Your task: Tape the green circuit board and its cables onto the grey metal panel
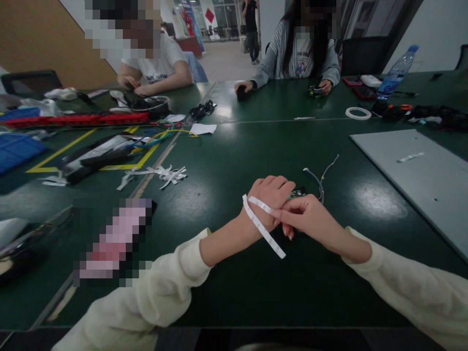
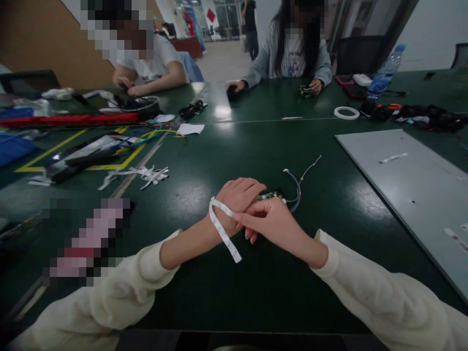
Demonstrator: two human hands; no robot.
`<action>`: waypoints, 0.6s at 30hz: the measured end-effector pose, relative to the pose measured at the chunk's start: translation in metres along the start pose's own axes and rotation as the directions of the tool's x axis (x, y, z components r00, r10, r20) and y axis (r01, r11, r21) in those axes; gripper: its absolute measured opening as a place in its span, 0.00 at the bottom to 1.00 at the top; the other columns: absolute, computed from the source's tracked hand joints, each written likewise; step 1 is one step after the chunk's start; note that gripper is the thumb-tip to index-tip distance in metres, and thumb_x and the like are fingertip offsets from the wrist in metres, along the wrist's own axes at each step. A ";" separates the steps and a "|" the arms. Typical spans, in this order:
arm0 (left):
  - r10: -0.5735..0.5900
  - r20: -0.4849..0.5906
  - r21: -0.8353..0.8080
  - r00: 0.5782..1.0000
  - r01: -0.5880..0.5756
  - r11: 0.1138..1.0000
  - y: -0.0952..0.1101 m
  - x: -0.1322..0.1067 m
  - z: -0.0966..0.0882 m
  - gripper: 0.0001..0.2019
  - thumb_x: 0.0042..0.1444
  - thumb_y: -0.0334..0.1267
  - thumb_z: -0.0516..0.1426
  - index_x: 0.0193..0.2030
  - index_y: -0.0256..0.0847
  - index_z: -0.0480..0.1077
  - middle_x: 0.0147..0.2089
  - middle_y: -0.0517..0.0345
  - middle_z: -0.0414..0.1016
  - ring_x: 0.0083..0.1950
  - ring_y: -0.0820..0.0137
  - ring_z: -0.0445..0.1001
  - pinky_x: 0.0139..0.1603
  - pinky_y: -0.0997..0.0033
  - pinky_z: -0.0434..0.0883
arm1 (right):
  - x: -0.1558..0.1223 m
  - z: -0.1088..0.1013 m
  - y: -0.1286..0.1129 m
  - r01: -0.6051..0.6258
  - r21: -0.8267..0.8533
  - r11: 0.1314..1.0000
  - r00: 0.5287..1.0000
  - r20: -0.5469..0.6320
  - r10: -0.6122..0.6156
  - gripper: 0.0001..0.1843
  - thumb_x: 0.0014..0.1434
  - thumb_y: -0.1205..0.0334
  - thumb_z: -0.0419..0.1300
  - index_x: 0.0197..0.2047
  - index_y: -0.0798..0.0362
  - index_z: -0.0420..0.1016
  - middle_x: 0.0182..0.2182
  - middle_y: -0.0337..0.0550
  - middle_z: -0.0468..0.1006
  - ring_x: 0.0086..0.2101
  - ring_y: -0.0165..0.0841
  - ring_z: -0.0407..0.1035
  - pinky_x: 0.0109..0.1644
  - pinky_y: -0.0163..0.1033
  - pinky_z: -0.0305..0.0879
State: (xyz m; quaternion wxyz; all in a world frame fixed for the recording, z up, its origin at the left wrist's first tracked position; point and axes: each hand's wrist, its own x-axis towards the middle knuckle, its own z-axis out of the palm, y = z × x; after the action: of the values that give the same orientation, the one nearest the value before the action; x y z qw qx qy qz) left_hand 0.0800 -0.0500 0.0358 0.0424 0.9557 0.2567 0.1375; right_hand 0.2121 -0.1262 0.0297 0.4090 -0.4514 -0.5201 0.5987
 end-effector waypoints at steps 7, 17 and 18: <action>0.057 0.007 -0.080 0.998 -0.056 0.995 0.007 -0.001 -0.003 0.11 0.61 0.37 0.52 0.47 0.36 0.67 0.50 0.49 0.72 0.50 0.62 0.70 0.50 0.58 0.68 | -0.002 -0.016 -0.006 -0.048 -0.298 0.953 0.995 0.074 0.073 0.21 0.55 0.45 0.61 0.27 0.57 0.76 0.20 0.40 0.75 0.21 0.26 0.70 0.23 0.31 0.66; 0.189 0.317 -0.170 0.929 -0.140 0.975 -0.011 -0.004 0.002 0.37 0.57 0.55 0.54 0.67 0.41 0.47 0.70 0.41 0.48 0.70 0.50 0.47 0.64 0.41 0.53 | -0.030 -0.230 -0.007 -0.436 -0.776 0.456 0.796 -0.569 -0.206 0.20 0.61 0.52 0.54 0.49 0.56 0.75 0.43 0.55 0.77 0.43 0.40 0.72 0.43 0.42 0.63; 0.185 0.348 -0.159 0.919 -0.136 0.978 -0.012 -0.005 0.003 0.39 0.56 0.57 0.54 0.68 0.41 0.46 0.71 0.41 0.45 0.71 0.49 0.44 0.64 0.39 0.50 | -0.036 -0.259 -0.001 -0.538 -0.781 0.318 0.748 -0.616 -0.248 0.20 0.61 0.54 0.54 0.51 0.57 0.74 0.44 0.57 0.76 0.45 0.42 0.70 0.45 0.44 0.60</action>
State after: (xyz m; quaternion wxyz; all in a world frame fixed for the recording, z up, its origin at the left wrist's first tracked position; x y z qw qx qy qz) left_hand 0.0710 -0.0424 0.0298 0.1405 0.9776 0.1555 -0.0208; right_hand 0.4715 -0.0944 0.0215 0.1601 -0.8234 -0.5438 0.0274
